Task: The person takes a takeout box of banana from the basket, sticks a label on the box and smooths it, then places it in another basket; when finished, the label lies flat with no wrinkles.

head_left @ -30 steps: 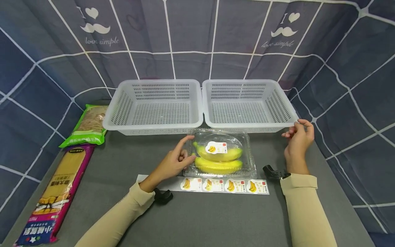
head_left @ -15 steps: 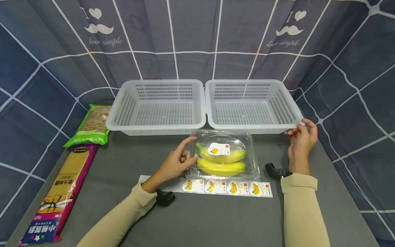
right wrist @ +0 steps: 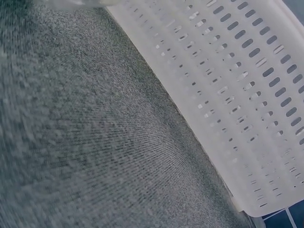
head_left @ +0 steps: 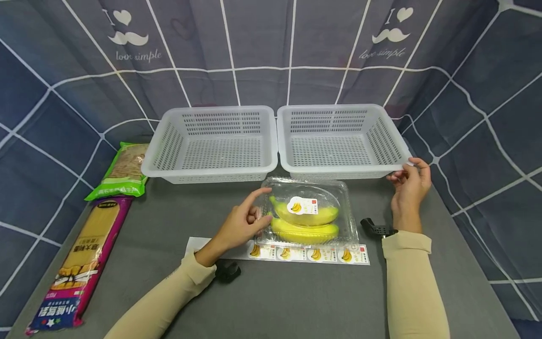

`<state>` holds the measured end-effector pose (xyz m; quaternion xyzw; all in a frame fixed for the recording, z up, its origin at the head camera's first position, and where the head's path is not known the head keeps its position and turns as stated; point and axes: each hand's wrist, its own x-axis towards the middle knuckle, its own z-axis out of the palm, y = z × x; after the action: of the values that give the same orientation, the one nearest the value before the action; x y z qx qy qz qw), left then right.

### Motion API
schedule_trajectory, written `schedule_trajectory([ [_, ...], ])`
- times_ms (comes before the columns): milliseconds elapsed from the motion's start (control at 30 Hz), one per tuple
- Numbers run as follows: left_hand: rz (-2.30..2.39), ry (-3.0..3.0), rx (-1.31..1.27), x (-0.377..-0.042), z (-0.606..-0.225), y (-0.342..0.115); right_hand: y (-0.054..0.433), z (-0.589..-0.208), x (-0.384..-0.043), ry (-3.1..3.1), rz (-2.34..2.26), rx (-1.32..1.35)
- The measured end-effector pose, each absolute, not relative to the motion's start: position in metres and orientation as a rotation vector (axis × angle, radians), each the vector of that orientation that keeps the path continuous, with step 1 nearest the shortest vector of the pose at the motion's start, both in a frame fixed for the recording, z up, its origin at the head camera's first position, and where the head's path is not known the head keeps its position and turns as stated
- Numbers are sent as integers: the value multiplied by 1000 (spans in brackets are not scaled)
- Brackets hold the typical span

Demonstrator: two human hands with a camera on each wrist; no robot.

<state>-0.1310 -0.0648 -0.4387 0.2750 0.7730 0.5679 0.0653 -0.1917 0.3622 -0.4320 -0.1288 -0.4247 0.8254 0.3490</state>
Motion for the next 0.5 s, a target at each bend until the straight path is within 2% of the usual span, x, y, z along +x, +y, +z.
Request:
schedule_trajectory([
  [233,1730,2318,910,-121,-423,-58,358,-433,-193,-1087,2162,-310],
  [500,1800,2322,1001,-122,-382,-46,359,-432,-194,-1028,2202,-298],
])
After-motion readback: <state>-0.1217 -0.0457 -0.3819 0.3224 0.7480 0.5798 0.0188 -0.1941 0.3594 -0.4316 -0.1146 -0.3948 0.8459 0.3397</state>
